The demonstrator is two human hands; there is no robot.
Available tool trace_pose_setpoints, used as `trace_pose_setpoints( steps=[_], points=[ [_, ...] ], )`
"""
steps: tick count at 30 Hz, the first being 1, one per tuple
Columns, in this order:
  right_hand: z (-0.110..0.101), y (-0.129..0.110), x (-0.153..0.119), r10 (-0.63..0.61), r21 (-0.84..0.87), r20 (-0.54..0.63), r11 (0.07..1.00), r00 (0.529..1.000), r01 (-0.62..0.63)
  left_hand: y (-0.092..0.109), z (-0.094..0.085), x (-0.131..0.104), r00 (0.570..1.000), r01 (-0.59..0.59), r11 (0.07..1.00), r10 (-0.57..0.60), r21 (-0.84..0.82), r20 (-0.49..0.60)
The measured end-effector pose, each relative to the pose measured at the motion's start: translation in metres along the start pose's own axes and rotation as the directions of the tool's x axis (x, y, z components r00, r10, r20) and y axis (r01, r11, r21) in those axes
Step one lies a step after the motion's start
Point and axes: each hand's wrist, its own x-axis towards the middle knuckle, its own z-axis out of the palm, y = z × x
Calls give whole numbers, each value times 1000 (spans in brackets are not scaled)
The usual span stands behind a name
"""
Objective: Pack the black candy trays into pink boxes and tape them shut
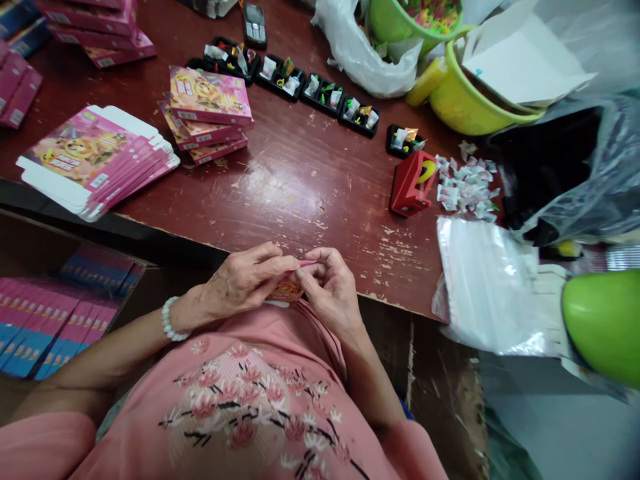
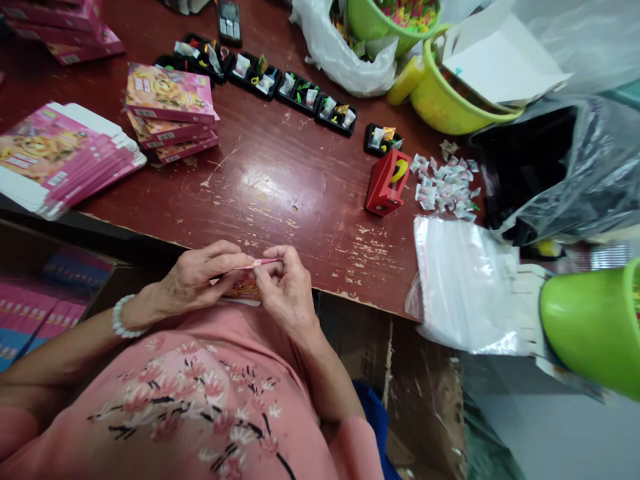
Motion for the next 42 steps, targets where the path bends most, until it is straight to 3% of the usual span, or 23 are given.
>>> trace_pose_setpoints(
  steps=[4,8,12,15,19,21,23,26,28,30,32,35,38,40,42],
  points=[
    [3,2,-1,-22,-62,-38,998,999,19,7,-1,0,994,-16,994,5,105,110],
    [5,10,-1,-4,-68,-44,998,999,1,12,-2,4,961,91,978,-135,188,239],
    [9,21,-2,-30,-177,-57,984,998,20,7,-4,8,935,205,972,-229,116,271],
    [6,24,-3,-96,-399,-80,915,992,56,2,-20,13,930,289,957,-280,-5,236],
    [-14,14,6,-281,-636,-49,749,959,187,-1,-65,19,944,329,927,-318,-182,90],
    [-28,3,18,-433,-660,30,668,901,343,-10,-82,19,953,288,927,-302,-242,-22],
    [-43,-8,34,-543,-660,113,585,832,471,-27,-88,15,963,207,956,-236,-208,-128],
    [-63,-24,76,-538,-663,276,493,796,563,-65,-78,0,979,75,997,-75,-3,-187],
    [-69,-35,120,-511,-646,340,484,790,591,-88,-66,-12,985,83,986,-59,146,-162],
    [-63,-48,176,-542,-617,292,523,788,588,-100,-55,-21,989,137,947,-113,292,-98],
    [-41,-63,240,-568,-575,243,569,786,589,-100,-48,-20,984,170,896,-133,411,-117],
    [10,-84,329,-521,-537,319,589,792,604,-91,-50,9,973,143,822,-16,551,-228],
    [55,-94,392,-458,-549,417,561,785,619,-90,-66,58,949,159,722,75,673,-305],
    [71,-95,417,-425,-560,473,532,772,635,-99,-81,89,953,229,671,-7,706,-302],
    [78,-94,429,-389,-572,516,506,763,645,-114,-93,111,954,296,644,-165,705,-250]
  ],
)
